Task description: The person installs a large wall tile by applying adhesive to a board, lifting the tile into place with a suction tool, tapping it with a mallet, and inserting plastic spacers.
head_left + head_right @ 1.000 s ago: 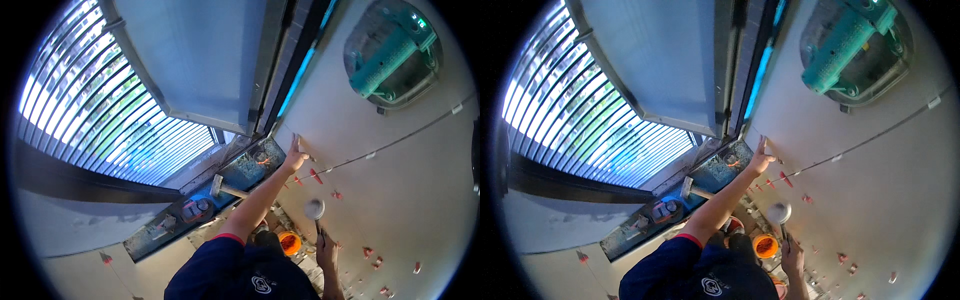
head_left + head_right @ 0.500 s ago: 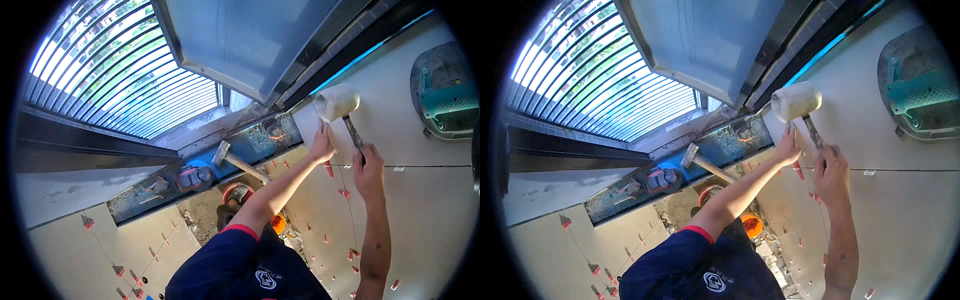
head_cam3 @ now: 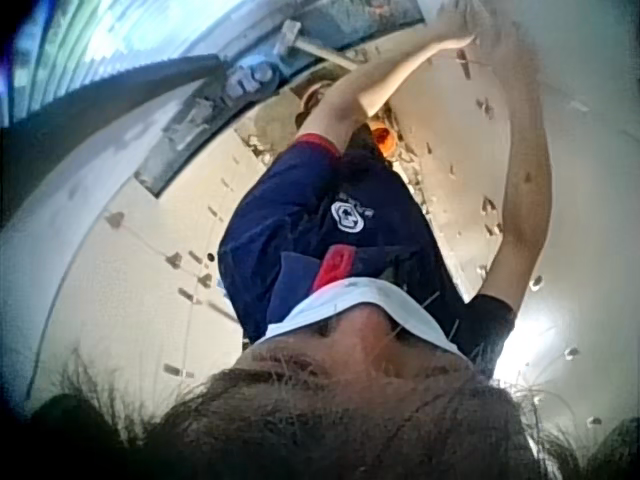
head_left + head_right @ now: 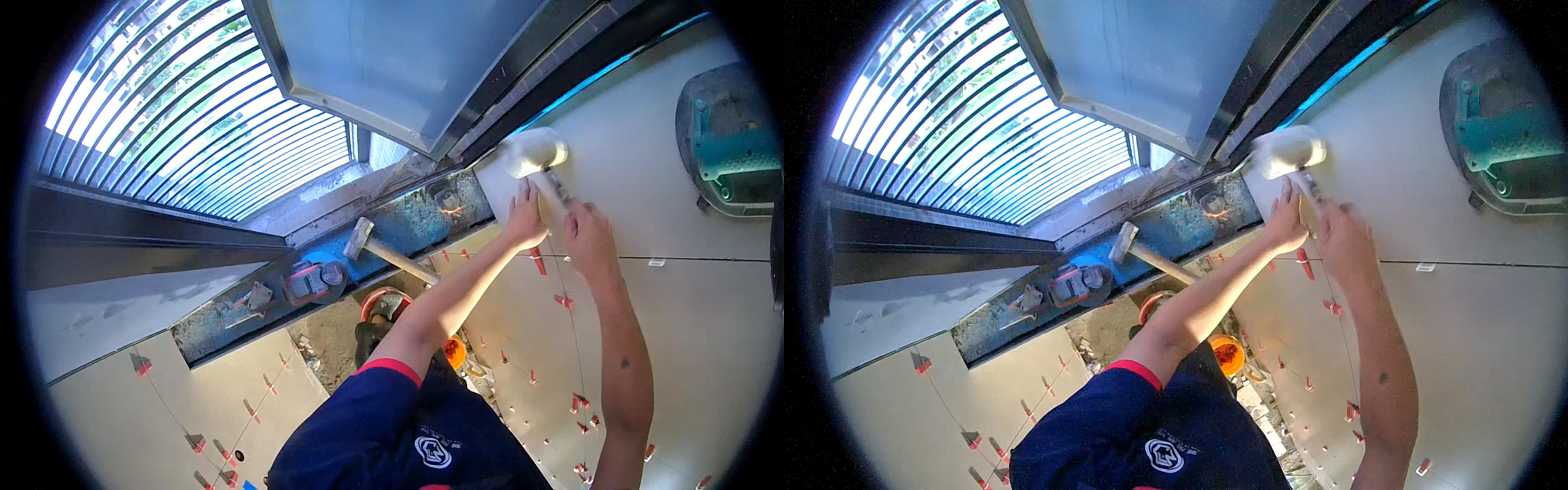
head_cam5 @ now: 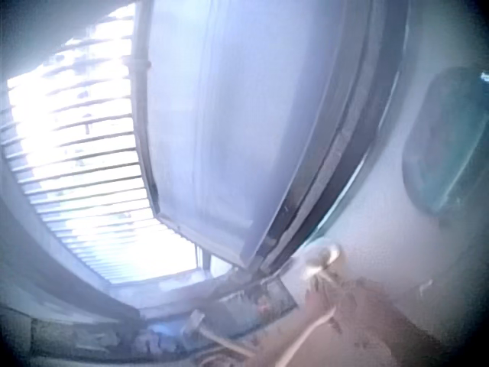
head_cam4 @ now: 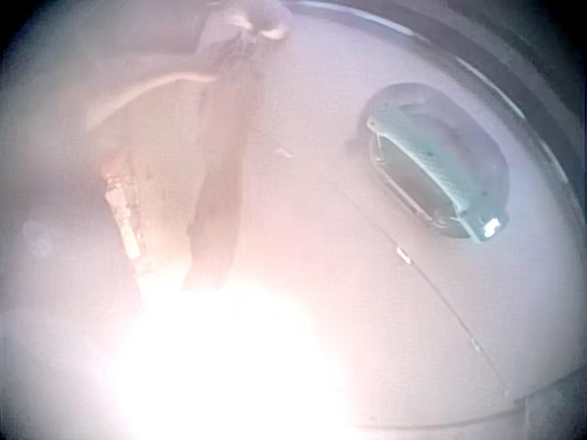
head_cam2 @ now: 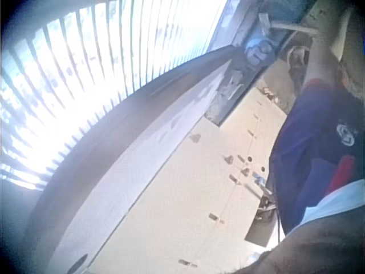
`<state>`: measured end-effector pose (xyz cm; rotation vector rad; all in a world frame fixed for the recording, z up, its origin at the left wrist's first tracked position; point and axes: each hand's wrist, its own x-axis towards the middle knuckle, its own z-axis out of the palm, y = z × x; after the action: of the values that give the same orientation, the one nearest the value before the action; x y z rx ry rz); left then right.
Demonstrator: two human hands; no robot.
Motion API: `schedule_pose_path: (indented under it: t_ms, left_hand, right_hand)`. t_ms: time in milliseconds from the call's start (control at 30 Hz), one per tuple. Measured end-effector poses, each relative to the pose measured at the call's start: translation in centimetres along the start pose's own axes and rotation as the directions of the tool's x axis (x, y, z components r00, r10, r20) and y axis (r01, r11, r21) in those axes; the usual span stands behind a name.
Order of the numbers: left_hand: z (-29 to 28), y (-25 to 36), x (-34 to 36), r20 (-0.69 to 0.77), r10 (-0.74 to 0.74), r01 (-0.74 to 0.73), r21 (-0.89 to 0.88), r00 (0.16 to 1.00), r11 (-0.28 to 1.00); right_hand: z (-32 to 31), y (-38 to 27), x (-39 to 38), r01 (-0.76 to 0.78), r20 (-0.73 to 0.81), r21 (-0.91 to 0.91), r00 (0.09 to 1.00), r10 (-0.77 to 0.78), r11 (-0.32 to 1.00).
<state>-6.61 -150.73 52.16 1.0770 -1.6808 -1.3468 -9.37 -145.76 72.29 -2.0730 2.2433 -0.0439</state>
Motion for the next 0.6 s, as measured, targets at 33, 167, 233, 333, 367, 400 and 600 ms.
schedule_pose_path:
  t_ms: [33, 167, 233, 333, 367, 400, 600]
  left_hand:
    - [-0.2, 0.0, 0.1, -0.005, 0.002, -0.002, 0.0, 1.0, 1.0]
    - [-1.1, 0.1, -0.1, 0.165, -0.02, 0.01, 0.061, 0.986, 0.998]
    - [-1.4, 0.5, -0.3, 0.135, 0.017, -0.034, 0.125, 0.991, 0.992]
    - [-1.6, -0.3, -0.1, 0.126, 0.053, -0.077, 0.188, 0.991, 0.979]
    - [-1.7, -0.7, -0.5, 0.132, 0.072, -0.102, 0.237, 0.989, 0.966]
    - [-1.7, -1.1, -0.6, 0.129, 0.061, -0.09, 0.233, 0.99, 0.968]
    - [-2.3, -0.5, -0.8, 0.214, 0.061, -0.119, 0.267, 0.975, 0.956]
  right_hand:
    - [0.1, -0.5, -0.1, 0.005, -0.002, -0.001, 1.0, -0.005, 1.0]
    - [0.3, -0.6, -0.6, 0.066, 0.095, -0.05, 0.994, -0.061, 0.997]
    - [0.0, -0.4, -0.1, 0.101, 0.045, -0.028, 0.994, -0.1, 0.994]
    - [-1.5, -1.5, 0.9, 0.082, 0.1, -0.185, 0.993, -0.064, 0.979]
    - [-2.1, -2.7, 0.4, 0.096, 0.101, -0.12, 0.991, -0.084, 0.988]
    - [-2.3, -3.4, 0.1, 0.111, 0.102, -0.055, 0.989, -0.105, 0.992]
    - [-2.5, -1.2, 0.2, 0.08, 0.043, -0.021, 0.996, -0.079, 0.997]
